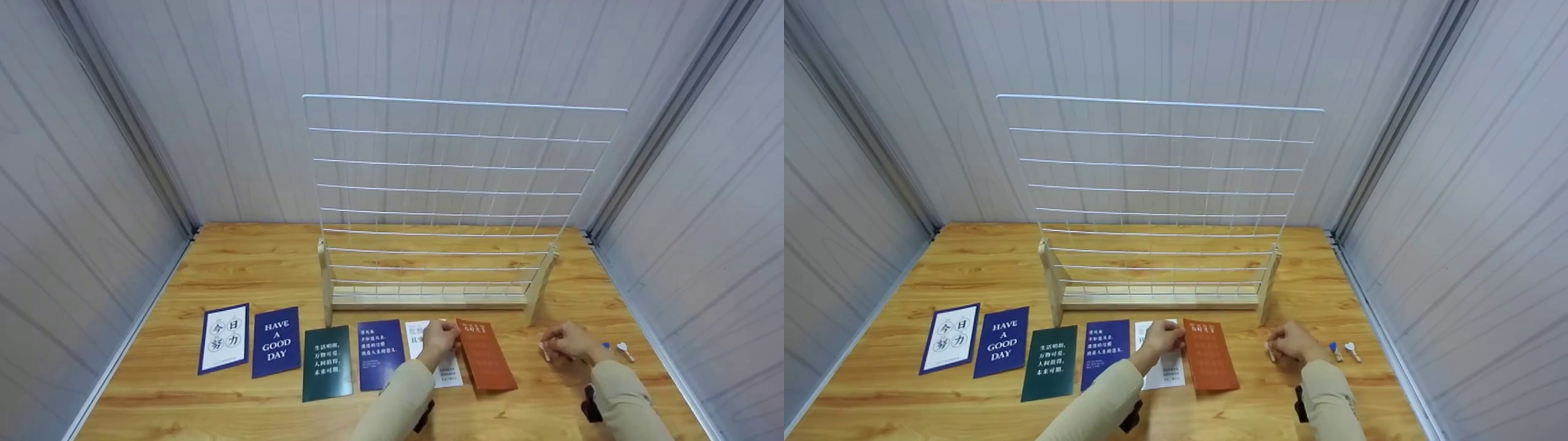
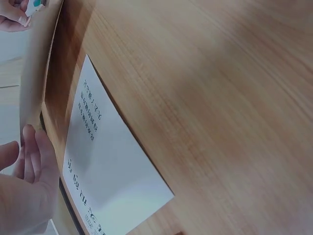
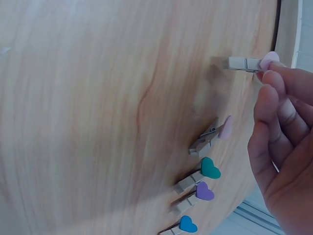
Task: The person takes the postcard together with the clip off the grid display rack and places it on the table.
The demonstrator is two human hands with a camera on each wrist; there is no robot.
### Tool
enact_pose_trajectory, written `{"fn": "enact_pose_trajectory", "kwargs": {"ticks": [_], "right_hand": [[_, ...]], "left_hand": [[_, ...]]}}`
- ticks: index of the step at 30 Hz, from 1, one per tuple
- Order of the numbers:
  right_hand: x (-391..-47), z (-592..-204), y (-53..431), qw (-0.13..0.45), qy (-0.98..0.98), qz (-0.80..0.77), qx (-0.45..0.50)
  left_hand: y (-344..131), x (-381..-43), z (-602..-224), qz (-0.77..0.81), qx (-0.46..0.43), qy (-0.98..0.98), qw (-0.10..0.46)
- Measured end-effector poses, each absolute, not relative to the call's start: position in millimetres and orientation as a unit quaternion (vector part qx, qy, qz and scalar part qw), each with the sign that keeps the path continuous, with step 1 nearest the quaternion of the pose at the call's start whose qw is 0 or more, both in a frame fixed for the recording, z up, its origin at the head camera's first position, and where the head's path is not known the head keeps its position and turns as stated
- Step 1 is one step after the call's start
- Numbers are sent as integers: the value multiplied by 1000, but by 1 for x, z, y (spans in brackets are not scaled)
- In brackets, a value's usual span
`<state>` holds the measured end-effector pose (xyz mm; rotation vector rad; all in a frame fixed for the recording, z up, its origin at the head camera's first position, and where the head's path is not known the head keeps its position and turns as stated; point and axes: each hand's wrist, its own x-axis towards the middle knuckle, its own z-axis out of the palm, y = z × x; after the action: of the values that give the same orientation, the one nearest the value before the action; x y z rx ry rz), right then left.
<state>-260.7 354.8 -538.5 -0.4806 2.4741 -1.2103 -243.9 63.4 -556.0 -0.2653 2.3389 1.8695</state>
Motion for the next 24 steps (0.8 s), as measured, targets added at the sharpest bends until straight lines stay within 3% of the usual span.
{"fn": "enact_pose_trajectory", "kwargs": {"ticks": [10, 24], "right_hand": [[-264, -546, 361, 162, 863, -430, -209], [-265, -546, 357, 174, 883, -391, -192]], "left_hand": [[61, -244, -555, 650, -90, 747, 106], [40, -249, -547, 669, -73, 733, 95]]}}
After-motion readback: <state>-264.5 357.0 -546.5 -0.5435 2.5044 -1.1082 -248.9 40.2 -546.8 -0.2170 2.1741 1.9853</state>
